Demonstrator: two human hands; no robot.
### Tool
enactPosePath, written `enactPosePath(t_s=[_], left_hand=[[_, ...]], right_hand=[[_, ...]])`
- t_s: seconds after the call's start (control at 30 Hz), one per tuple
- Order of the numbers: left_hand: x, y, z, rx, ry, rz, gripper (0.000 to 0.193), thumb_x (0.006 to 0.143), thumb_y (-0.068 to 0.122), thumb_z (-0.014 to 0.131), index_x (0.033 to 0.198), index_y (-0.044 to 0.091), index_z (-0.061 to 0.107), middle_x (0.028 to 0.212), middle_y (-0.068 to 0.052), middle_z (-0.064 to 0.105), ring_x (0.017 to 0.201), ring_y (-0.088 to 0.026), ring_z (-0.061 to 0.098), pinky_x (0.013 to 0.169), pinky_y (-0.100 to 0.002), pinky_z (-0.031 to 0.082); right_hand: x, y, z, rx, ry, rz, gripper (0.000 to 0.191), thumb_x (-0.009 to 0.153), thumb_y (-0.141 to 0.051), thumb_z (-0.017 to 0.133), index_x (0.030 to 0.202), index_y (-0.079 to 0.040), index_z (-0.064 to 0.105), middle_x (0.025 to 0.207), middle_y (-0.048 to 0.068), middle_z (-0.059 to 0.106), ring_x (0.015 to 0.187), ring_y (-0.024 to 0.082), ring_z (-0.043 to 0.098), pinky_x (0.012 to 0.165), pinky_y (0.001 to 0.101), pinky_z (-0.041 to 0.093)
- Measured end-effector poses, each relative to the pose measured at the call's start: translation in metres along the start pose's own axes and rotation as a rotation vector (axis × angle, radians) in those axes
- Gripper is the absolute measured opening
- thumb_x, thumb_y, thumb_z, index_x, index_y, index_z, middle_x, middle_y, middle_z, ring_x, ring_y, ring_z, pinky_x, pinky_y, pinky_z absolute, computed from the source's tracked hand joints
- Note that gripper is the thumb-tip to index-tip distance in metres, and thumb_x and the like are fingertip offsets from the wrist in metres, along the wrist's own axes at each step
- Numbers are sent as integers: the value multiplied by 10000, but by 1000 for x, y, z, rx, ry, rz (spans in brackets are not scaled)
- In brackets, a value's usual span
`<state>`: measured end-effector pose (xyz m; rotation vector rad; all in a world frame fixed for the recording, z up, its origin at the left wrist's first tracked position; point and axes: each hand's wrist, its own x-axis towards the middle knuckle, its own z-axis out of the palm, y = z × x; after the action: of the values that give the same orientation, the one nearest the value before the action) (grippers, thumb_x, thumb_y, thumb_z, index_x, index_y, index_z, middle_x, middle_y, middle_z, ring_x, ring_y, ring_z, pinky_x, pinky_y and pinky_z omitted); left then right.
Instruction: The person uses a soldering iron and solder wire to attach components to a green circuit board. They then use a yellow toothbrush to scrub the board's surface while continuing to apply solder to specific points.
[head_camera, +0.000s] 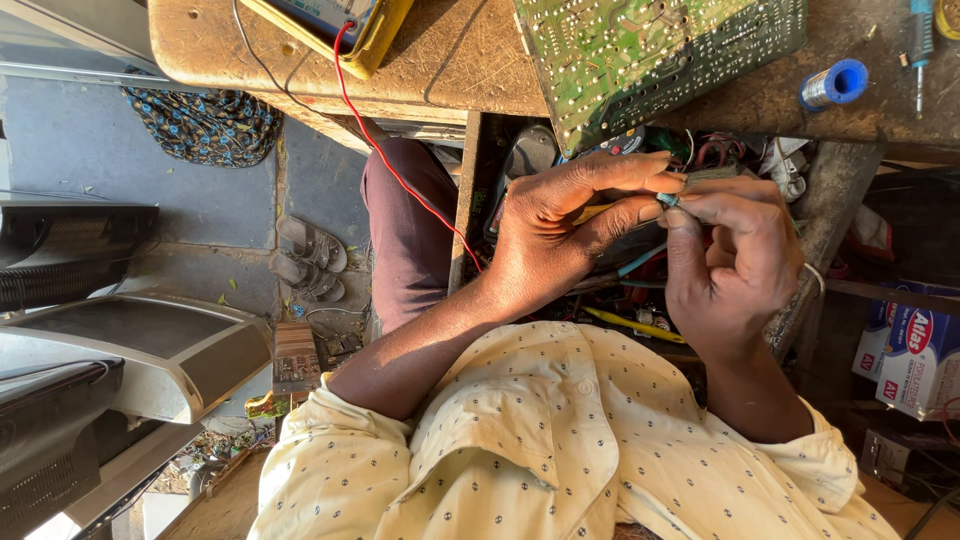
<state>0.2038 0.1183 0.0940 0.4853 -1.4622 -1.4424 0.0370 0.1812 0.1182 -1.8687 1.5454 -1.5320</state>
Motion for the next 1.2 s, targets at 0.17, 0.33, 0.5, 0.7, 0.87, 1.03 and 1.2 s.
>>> enactPosePath(t_s=[0.17,0.33,0.5,0.7,0.87,1.03,1.2], left_hand=[[-2,0,1,-84,26,10,305,1071,-23,725,1353,49,635,1227,-46,748,1162,-87,706,1052,-261,597],[-2,2,2,-63,41,-2,309,1065,-27,731,1351,39,634,1228,-58,748,1173,-95,694,1095,-276,571],[-2,2,0,-39,54,26,311,1061,-24,733,1347,39,628,1229,-52,747,1183,-93,696,1105,-276,570],[-4,1,0,-64,64,17,316,1052,-14,739,1345,28,626,1227,-60,747,1178,-99,701,1090,-279,584],[-6,2,1,-82,63,-15,327,1053,-9,737,1356,19,616,1223,-67,748,1165,-101,701,1077,-277,582],[-5,4,0,-187,48,-63,337,1058,-13,716,1378,16,612,1229,-72,735,1175,-115,693,1067,-276,575],[1,16,1,40,76,20,213,1045,7,744,1248,38,690,1206,-71,738,1141,-140,707,1038,-284,573]], right_hand=[[3,2,-1,-191,-25,-179,253,1007,161,757,1130,40,571,1088,189,644,944,270,690,799,333,572],[3,5,-1,-167,-29,-169,246,1044,148,757,1169,36,577,1084,180,655,973,264,697,832,334,576],[0,6,-1,-183,-32,-158,236,1045,137,759,1165,41,580,1086,185,662,965,259,690,823,326,567],[-2,8,0,-162,-40,-153,212,1070,115,742,1181,35,581,1086,178,668,993,248,697,846,316,573],[-4,7,-1,-165,-51,-118,193,1066,118,726,1172,35,588,1073,174,675,972,226,696,828,302,569],[-1,3,-2,-176,-61,-113,192,1053,111,729,1157,26,591,1062,161,672,957,226,684,807,301,549],[7,-3,-3,-153,-77,-97,177,1024,101,731,1116,28,599,1068,164,666,919,226,674,781,290,532]])
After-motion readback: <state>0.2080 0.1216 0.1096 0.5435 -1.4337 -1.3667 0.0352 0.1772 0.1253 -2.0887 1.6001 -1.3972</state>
